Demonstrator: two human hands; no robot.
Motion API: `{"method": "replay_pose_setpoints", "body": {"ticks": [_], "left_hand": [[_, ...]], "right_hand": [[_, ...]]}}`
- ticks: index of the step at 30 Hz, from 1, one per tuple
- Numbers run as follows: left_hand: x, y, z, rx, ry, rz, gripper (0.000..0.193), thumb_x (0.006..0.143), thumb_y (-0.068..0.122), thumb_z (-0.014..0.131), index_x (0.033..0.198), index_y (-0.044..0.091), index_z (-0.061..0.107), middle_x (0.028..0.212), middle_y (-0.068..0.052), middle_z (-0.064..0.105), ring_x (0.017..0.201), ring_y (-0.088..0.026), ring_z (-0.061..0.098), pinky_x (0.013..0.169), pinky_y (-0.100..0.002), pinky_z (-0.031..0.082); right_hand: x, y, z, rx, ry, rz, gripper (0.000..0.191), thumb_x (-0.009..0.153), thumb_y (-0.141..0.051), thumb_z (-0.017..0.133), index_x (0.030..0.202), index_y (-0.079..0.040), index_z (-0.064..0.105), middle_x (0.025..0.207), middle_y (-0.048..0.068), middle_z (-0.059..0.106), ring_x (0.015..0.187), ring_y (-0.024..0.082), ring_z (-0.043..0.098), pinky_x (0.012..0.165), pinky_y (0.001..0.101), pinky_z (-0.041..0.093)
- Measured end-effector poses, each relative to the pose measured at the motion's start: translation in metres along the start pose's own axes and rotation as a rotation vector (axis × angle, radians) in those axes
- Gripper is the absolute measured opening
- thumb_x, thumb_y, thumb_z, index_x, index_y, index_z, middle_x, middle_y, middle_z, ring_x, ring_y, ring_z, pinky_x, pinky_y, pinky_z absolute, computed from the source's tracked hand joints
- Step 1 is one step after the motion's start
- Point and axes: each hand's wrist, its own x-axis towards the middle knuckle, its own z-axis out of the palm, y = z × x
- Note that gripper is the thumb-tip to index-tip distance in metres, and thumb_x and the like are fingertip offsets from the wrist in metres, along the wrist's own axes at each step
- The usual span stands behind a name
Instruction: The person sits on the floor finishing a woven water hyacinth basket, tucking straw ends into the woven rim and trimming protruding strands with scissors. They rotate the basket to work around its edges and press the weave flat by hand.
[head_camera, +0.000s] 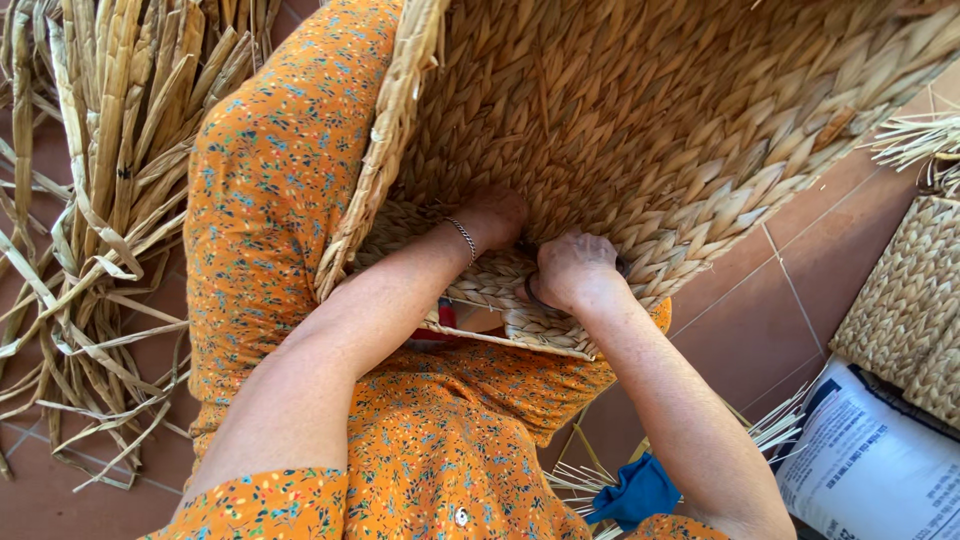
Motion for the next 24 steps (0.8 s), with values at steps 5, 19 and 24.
{"method": "replay_pose_setpoints", "body": {"ticks": [5,19,24], "left_hand": [[-0.007,0.001,-0.007,-0.067,0.021,-0.008,0.021,0.082,0.011,0.072,0.101,0.005,0.078,0.112,-0.018,0.072,0.109,-0.035,0.068,0.092,-0.044,0.055],[0.001,-0.001,-0.006,-0.172,-0.103,-0.054,0.023,0.091,0.011,0.065,0.11,0.004,0.076,0.125,-0.017,0.069,0.121,-0.033,0.063,0.101,-0.044,0.051],[0.004,0.002,0.0,-0.221,-0.086,-0.066,0.022,0.091,0.012,0.066,0.109,0.002,0.075,0.124,-0.017,0.069,0.12,-0.033,0.064,0.099,-0.043,0.052]], "right_hand": [[0.004,-0.004,-0.006,-0.064,0.002,-0.021,0.066,0.077,-0.067,0.077,0.111,-0.01,0.078,0.113,0.012,0.075,0.11,0.031,0.071,0.089,0.0437,0.057],[0.003,-0.011,-0.014,-0.029,-0.096,-0.002,0.068,0.08,-0.067,0.075,0.117,-0.011,0.076,0.12,0.013,0.073,0.117,0.033,0.067,0.098,0.0436,0.053],[0.02,-0.009,-0.014,-0.075,-0.173,-0.015,0.075,0.077,-0.072,0.076,0.117,-0.008,0.075,0.124,0.013,0.071,0.121,0.032,0.064,0.102,0.0428,0.051]]}}
